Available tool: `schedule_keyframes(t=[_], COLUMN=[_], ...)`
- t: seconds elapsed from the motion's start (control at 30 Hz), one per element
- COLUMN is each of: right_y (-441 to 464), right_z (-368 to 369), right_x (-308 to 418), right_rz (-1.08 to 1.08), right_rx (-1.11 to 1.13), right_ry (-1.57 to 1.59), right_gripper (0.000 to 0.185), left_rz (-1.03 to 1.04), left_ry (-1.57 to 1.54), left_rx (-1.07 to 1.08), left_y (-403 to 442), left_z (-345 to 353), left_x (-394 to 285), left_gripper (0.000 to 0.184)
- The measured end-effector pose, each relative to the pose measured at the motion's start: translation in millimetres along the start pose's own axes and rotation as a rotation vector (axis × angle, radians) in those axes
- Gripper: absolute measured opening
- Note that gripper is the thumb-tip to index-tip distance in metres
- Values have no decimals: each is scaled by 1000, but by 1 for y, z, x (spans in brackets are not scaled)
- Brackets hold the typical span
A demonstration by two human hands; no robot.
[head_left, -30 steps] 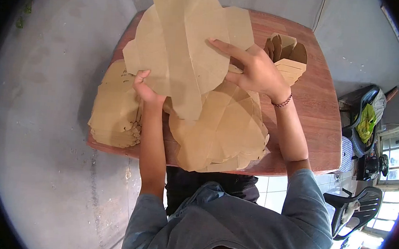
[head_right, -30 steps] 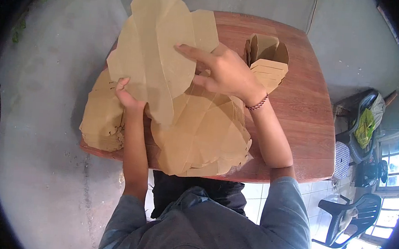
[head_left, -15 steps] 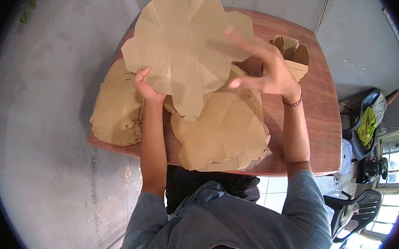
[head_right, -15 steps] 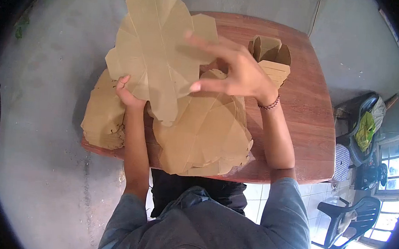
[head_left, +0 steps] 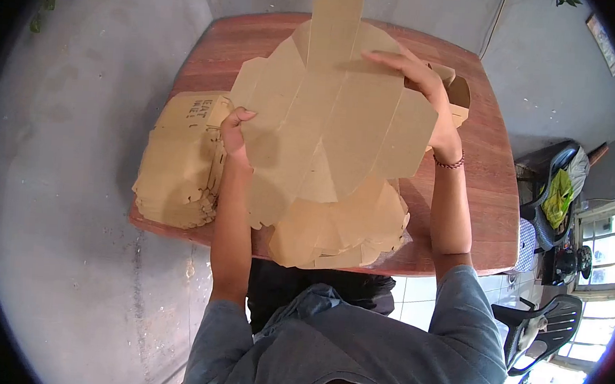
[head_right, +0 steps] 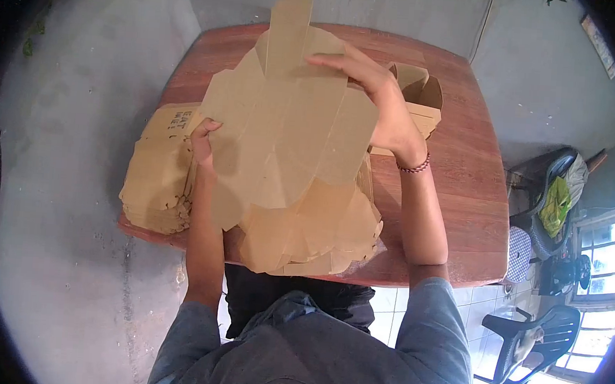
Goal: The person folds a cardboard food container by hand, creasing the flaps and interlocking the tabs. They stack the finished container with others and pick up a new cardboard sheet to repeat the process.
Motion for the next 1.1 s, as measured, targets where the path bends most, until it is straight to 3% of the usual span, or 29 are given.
schedule_keyframes(t=[0.07,0.17,0.27,0.4,0.47,0.5,0.57,0.6,0.67,0.7,0.8,0.87,0.97,1.03,1.1], right_y=[1,3,-1,2,0,-1,-2,-2,-2,-2,-2,2,3,2,0], right_z=[1,-3,-7,-3,-2,-1,1,3,4,6,13,18,23,30,32], right_x=[5,11,10,11,8,7,3,4,6,6,9,14,17,13,12], right_rz=[95,34,154,59,150,151,232,233,262,266,248,197,259,283,306], right_rx=[11,-11,-38,-98,-155,-157,-158,-160,-196,-199,-176,-194,-166,-175,-184], right_ry=[-39,-5,-35,-125,-60,-61,-30,-31,-105,-106,-173,-157,-149,-64,20], right_gripper=[47,42,34,28,23,23,21,21,21,21,29,40,47,47,47], left_rz=[4,-54,-53,-218,236,234,68,66,10,43,78,62,-47,169,128], left_ry=[138,-14,121,70,872,872,455,456,947,1095,948,965,737,603,533], left_rx=[-140,15,-148,-69,120,122,127,129,-159,-121,-134,-85,-107,218,247], left_y=[-2,3,-3,-12,-11,-3,17,7,-23,-21,-26,-10,-8,-14,-11], left_z=[-2,-9,3,15,-2,-11,-20,-2,46,46,52,19,-2,-2,-22], left_x=[-2,-3,-5,4,8,14,25,22,9,7,5,-1,-4,-8,-7], left_gripper=[44,45,42,44,48,48,52,52,50,51,49,50,53,60,65])
Point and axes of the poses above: each hand's wrist, its own y-axis towards the middle knuckle, its own z-axis out of the palm, x = y × z, the point moved 3 cm from there along y, towards the middle knuckle, and after that the axes turned 1 degree about x, right-handed, at the moved point
